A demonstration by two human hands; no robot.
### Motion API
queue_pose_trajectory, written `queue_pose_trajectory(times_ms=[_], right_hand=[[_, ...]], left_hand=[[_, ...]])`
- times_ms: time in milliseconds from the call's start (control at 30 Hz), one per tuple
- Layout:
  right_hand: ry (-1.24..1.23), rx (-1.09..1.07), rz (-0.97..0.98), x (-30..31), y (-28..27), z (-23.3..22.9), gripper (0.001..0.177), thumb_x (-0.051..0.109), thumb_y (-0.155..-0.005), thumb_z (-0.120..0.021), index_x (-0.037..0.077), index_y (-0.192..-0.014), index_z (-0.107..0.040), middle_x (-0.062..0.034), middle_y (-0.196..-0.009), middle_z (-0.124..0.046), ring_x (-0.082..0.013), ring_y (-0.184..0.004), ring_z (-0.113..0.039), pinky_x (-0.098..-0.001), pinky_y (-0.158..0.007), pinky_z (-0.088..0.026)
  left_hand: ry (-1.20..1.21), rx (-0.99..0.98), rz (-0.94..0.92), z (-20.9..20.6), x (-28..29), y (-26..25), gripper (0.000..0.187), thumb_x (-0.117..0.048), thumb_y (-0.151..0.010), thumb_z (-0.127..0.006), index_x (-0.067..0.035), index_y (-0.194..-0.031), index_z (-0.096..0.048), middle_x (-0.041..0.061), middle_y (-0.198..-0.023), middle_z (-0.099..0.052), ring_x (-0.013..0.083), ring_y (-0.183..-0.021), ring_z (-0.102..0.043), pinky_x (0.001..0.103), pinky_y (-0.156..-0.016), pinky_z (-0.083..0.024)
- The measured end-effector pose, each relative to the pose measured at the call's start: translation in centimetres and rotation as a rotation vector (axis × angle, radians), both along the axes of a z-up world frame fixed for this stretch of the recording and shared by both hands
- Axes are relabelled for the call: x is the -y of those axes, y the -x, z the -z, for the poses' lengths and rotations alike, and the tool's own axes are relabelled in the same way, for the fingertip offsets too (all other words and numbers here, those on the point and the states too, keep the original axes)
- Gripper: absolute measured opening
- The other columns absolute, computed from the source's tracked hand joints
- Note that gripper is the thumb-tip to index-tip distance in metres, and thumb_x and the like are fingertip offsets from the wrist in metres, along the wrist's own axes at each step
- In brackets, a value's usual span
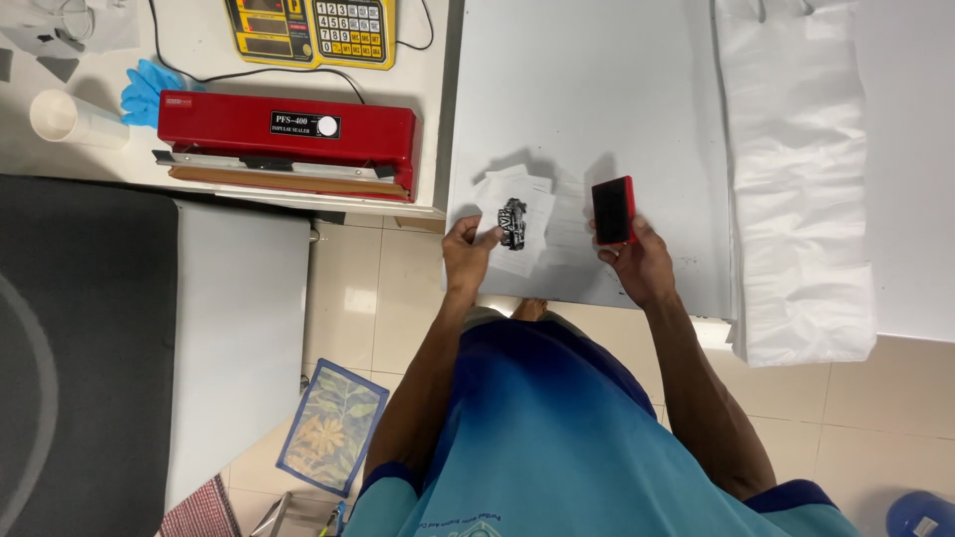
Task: Manually applying a logo to plastic bags using a hand stamp and ink pad on a workstation.
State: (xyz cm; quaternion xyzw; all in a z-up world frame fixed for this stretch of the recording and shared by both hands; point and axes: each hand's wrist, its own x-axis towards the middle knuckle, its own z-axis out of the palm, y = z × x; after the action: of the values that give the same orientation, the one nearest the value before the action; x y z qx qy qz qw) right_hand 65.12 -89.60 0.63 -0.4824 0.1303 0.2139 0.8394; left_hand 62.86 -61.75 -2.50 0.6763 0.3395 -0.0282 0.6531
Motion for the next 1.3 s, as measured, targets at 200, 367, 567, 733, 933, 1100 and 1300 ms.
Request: queue_pose_trajectory(times_ms=[200,367,567,733,933,1100,1300], right_hand=[[1.006,0.776,0.094,-3.3,-0.6,-0.1,0.055,0.012,-0.085,-0.092,0.005,-0.135,-0.070,-0.0176,-0.127,-0.061,-0.0343,-0.113,-0.063,-0.0361,-0.076,-0.056],[1.494,1.180,0.012,-5.1,-0.6,4.4,0.049,0.023,-0.082,-0.092,0.014,-0.127,-0.075,-0.0134,-0.123,-0.061,-0.0320,-0.112,-0.058,-0.0448,-0.087,-0.049],[1.130,0.730,-0.097,-3.9,-1.9,3.9,0.043,0.029,-0.089,-0.088,0.017,-0.128,-0.075,-0.0130,-0.118,-0.071,-0.0292,-0.106,-0.067,-0.0435,-0.086,-0.053],[0.179,-0.010,0.102,-3.7,-2.5,-2.3,0.022,0.034,-0.099,-0.071,0.012,-0.102,-0.075,-0.0103,-0.087,-0.074,-0.0228,-0.077,-0.073,-0.0321,-0.065,-0.057],[-0.145,-0.057,0.040,-2.2,-2.2,-0.3,0.034,0.054,-0.100,-0.061,0.022,-0.102,-0.069,-0.0011,-0.092,-0.074,-0.0136,-0.072,-0.064,-0.0298,-0.070,-0.049],[-0.197,-0.136,0.131,-1.6,-1.8,0.6,0.048,0.065,-0.094,-0.059,0.023,-0.106,-0.078,-0.0077,-0.106,-0.078,-0.0217,-0.079,-0.072,-0.0298,-0.068,-0.051],[-0.141,-0.101,0.239,-2.5,-0.9,0.5,0.066,0.054,-0.090,-0.068,0.003,-0.132,-0.066,-0.0153,-0.108,-0.073,-0.0299,-0.099,-0.069,-0.0390,-0.095,-0.053]], left_hand=[[0.163,0.093,-0.171,0.2,-1.6,0.5,0.035,-0.015,-0.079,-0.091,-0.007,-0.110,-0.077,0.004,-0.091,-0.069,0.0113,-0.085,-0.063,0.024,-0.075,-0.050],[0.182,0.060,-0.190,0.7,-2.6,1.6,0.039,-0.018,-0.079,-0.093,-0.007,-0.112,-0.076,0.004,-0.092,-0.071,0.0098,-0.079,-0.067,0.021,-0.063,-0.052],[0.244,0.034,-0.195,-0.5,-1.1,2.5,0.040,-0.023,-0.077,-0.094,-0.012,-0.111,-0.077,0.002,-0.093,-0.072,0.0090,-0.076,-0.068,0.018,-0.055,-0.052],[0.271,0.055,-0.199,-1.9,-1.0,2.9,0.037,-0.021,-0.079,-0.093,-0.010,-0.110,-0.077,0.003,-0.088,-0.070,0.0080,-0.072,-0.067,0.015,-0.054,-0.053],[0.180,0.187,-0.382,-5.1,-7.0,4.4,0.036,-0.014,-0.075,-0.094,-0.007,-0.107,-0.077,0.005,-0.087,-0.074,0.0096,-0.077,-0.068,0.021,-0.065,-0.056],[-0.126,0.244,-0.664,-6.7,-22.2,5.4,0.023,-0.007,-0.081,-0.086,-0.010,-0.099,-0.073,-0.003,-0.080,-0.065,0.0055,-0.067,-0.057,0.019,-0.055,-0.040],[-0.104,0.258,-0.953,-8.0,-42.1,-0.5,0.024,-0.013,-0.078,-0.088,-0.012,-0.097,-0.074,0.002,-0.094,-0.080,0.0117,-0.076,-0.072,0.030,-0.048,-0.052]])
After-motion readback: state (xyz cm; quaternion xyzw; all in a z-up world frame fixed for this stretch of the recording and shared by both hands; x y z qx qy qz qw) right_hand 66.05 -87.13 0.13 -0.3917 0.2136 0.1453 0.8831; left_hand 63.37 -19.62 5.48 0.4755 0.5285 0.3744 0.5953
